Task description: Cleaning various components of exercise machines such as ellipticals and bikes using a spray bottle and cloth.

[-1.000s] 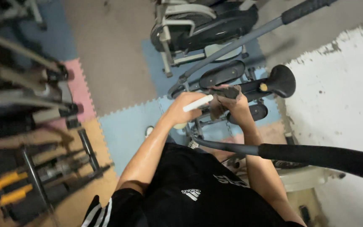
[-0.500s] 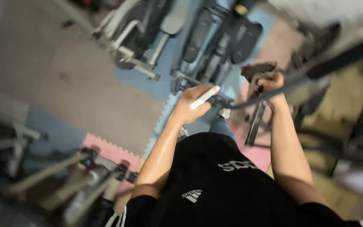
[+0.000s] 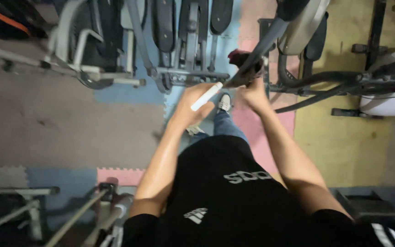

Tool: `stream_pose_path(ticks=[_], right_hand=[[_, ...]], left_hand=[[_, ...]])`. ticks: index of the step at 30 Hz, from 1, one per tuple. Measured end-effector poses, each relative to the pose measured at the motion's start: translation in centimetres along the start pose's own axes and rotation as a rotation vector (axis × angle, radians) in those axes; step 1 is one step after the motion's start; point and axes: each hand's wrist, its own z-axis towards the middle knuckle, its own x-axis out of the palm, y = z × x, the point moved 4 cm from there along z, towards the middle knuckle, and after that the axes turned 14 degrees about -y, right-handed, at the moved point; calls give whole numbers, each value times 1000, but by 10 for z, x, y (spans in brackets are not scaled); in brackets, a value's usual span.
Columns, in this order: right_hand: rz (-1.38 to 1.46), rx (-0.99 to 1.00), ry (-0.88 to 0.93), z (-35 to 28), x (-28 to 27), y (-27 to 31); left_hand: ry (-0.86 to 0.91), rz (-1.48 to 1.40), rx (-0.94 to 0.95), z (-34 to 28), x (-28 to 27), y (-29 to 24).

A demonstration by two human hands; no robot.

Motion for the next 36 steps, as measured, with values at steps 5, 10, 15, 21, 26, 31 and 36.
stream_pose_path(ticks=[5, 10, 15, 21, 26, 31, 36], right_hand=[[-219, -27, -197, -10, 16, -35], [-275, -282, -338, -9, 27, -35], [21, -91, -302, -7, 31, -9], [-29, -145, -317, 40, 20, 82], [-492, -476, -716, 44, 18, 54], [-872, -672, -362, -25, 39, -18], [-1143, -701, -213, -47, 23, 37]], left_hand=[[-14, 26, 85, -5, -12, -18], [-4, 102, -45, -6, -17, -8], [-5, 73, 0, -9, -10, -12], [50, 3, -90, -8, -1, -18], [13, -38, -33, -5, 1, -20], [-41, -129, -3, -9, -11, -22], [-93, -159, -56, -14, -23, -12]])
